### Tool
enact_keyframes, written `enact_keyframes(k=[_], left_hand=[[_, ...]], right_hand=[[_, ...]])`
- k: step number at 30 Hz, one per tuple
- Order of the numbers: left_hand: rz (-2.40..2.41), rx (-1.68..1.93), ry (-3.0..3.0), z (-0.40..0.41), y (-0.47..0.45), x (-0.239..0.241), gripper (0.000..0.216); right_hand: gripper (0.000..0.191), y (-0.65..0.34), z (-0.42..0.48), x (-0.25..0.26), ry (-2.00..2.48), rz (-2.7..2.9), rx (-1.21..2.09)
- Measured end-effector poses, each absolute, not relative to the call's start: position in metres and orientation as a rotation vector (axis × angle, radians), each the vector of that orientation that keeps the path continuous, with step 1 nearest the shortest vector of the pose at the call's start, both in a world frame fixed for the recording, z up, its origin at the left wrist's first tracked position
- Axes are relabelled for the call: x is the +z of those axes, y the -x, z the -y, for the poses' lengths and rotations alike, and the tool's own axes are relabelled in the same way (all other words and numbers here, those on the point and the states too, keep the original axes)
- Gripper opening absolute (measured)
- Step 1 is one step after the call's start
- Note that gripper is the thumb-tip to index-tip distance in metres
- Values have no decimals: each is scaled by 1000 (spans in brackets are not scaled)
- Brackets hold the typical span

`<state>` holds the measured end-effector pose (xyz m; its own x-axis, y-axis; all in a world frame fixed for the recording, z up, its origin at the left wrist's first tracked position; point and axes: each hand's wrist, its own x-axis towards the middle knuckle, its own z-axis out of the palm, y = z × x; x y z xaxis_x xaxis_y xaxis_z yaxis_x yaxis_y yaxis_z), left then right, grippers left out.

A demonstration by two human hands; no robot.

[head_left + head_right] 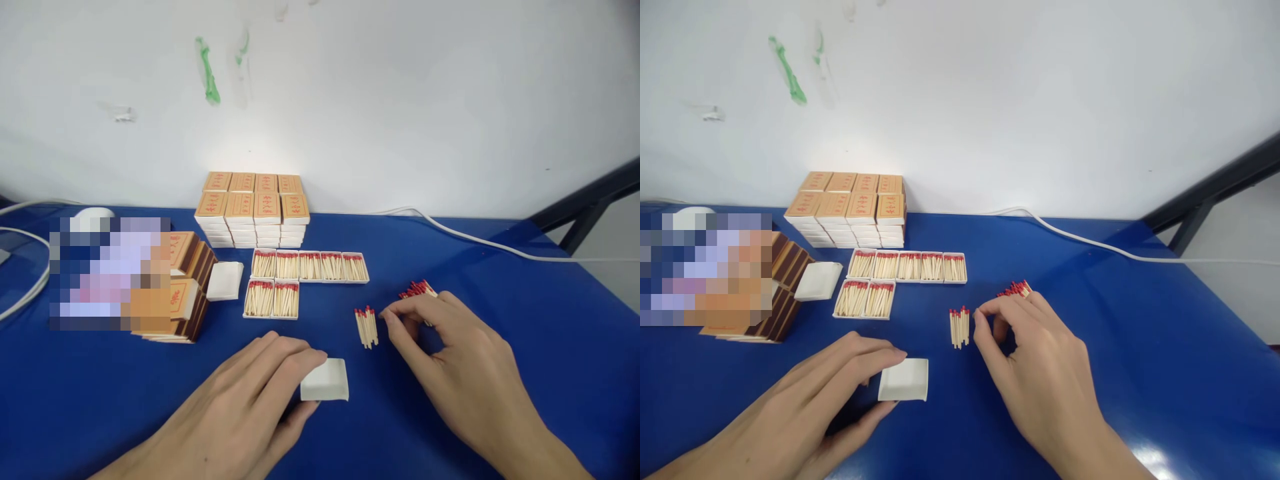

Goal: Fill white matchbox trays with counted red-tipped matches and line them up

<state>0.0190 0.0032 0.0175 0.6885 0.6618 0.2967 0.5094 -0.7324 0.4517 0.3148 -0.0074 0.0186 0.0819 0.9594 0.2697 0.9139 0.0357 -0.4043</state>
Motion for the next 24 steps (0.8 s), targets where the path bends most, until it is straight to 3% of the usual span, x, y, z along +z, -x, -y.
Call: enact_keyframes(k=[5, 10, 19, 24], left_hand=[[-928, 676, -2655, -4, -21, 19, 29], [-929, 677, -2662, -4, -22, 19, 29], [-929, 592, -2640, -1, -16, 18, 35], [-922, 650, -2657, -2, -19, 18, 29]], right_hand=[[26, -322, 9, 20, 1947, 1784, -144], [37, -322, 14, 20, 1987, 1860, -450], [37, -323, 16, 15, 1969, 1958, -606], [28, -322, 17, 16, 1962, 1929, -655]])
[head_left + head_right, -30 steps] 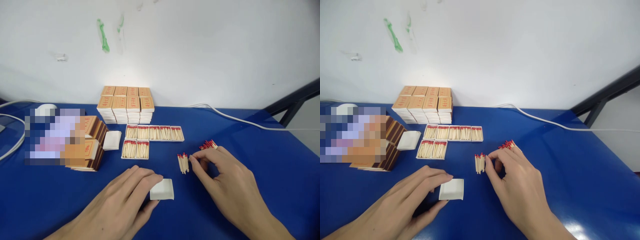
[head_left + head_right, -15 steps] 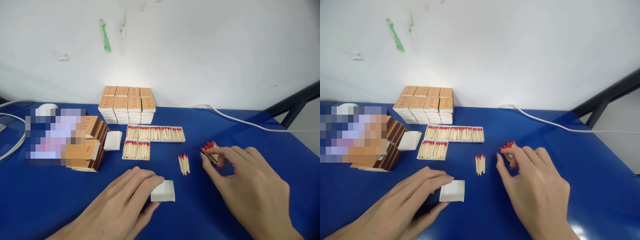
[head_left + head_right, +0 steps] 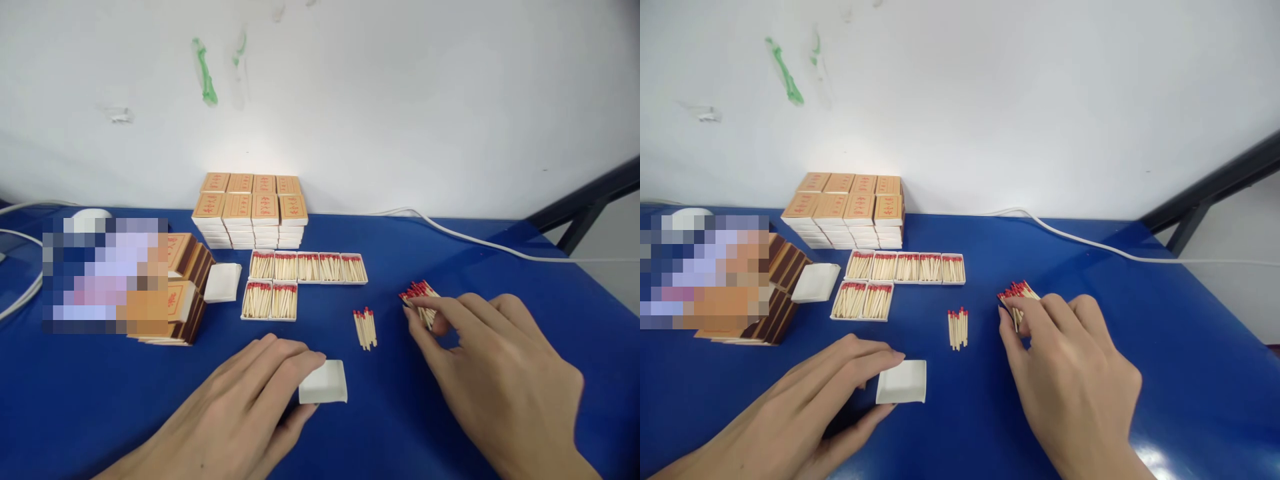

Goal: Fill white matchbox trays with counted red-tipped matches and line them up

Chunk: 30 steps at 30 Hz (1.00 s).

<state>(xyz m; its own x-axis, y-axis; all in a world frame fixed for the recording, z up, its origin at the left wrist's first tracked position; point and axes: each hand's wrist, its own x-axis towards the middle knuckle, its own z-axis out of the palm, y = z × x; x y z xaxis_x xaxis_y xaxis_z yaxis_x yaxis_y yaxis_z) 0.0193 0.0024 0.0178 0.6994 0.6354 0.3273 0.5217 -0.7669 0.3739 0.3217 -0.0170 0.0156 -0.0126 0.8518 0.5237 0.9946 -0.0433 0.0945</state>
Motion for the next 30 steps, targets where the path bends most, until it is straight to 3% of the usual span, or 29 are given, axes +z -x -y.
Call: enact_keyframes(k=[10, 30], left_hand=[[-942, 605, -2655, -3, -17, 18, 33], [-952, 610, -2649, -2, -19, 17, 32]], right_hand=[[46, -324, 14, 22, 1999, 1933, -630], [38, -312, 15, 16, 1869, 1930, -173]])
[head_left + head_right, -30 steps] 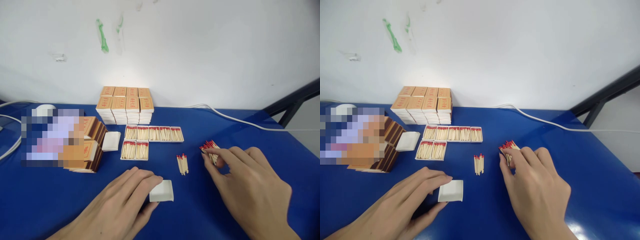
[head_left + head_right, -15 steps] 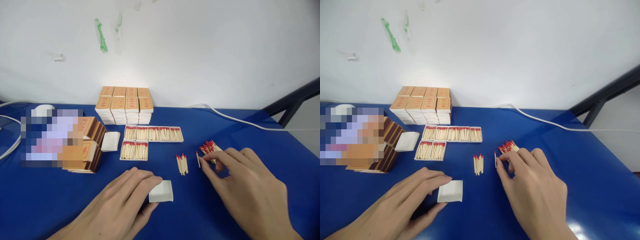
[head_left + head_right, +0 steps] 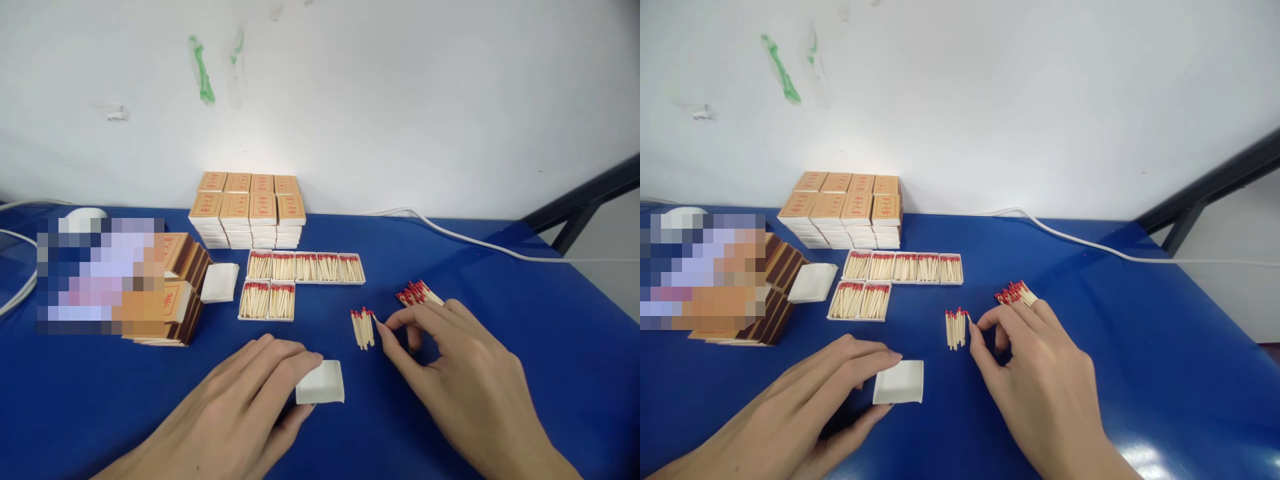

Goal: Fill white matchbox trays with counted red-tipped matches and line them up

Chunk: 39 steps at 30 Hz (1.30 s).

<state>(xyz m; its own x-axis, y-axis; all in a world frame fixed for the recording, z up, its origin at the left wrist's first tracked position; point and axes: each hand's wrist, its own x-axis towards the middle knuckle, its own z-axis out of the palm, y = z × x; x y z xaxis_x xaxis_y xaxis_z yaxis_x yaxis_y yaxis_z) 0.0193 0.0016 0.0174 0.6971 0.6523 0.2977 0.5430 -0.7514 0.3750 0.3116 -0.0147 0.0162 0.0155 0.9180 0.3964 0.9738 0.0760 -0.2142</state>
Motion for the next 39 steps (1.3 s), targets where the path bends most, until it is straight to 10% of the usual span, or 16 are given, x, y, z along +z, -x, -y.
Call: enact_keyframes(k=[39], left_hand=[[-937, 576, -2663, -1, -15, 16, 33]], right_hand=[[37, -331, 7, 24, 2062, 1713, -250]])
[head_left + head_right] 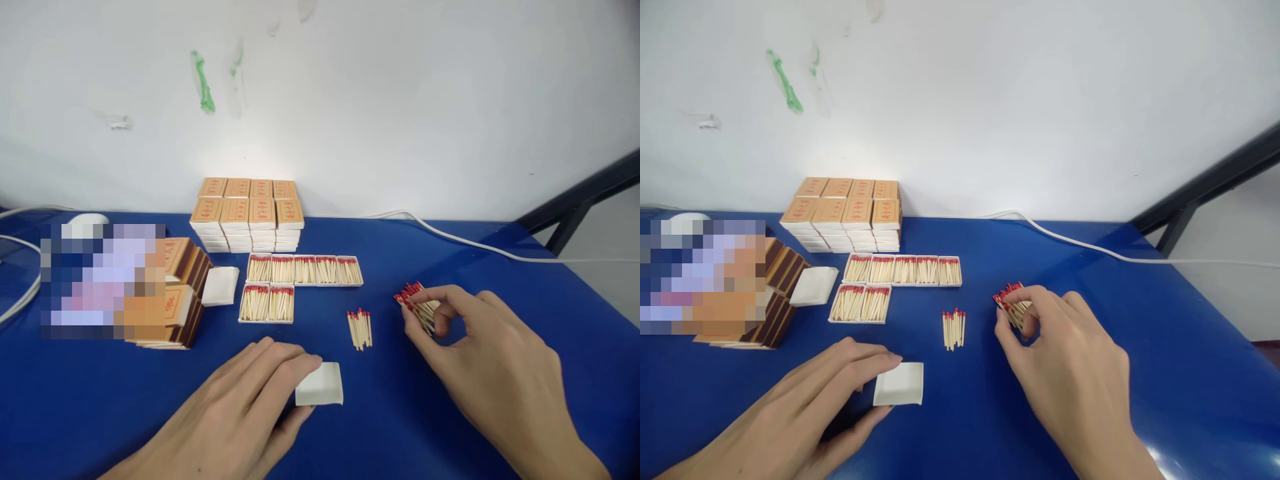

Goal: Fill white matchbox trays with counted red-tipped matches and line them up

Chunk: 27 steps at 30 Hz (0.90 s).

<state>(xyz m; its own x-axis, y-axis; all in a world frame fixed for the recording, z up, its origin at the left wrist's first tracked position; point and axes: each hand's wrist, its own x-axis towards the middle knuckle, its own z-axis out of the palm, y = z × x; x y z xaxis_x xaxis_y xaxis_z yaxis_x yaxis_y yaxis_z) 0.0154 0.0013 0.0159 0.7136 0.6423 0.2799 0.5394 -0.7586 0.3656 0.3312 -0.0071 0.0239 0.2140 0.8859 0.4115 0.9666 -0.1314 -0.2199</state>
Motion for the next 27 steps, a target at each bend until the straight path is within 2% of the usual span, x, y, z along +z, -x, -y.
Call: enact_keyframes(k=[27], left_hand=[[-923, 603, -2611, -4, -16, 17, 35]], right_hand=[[45, -331, 6, 25, 2037, 1721, -222]])
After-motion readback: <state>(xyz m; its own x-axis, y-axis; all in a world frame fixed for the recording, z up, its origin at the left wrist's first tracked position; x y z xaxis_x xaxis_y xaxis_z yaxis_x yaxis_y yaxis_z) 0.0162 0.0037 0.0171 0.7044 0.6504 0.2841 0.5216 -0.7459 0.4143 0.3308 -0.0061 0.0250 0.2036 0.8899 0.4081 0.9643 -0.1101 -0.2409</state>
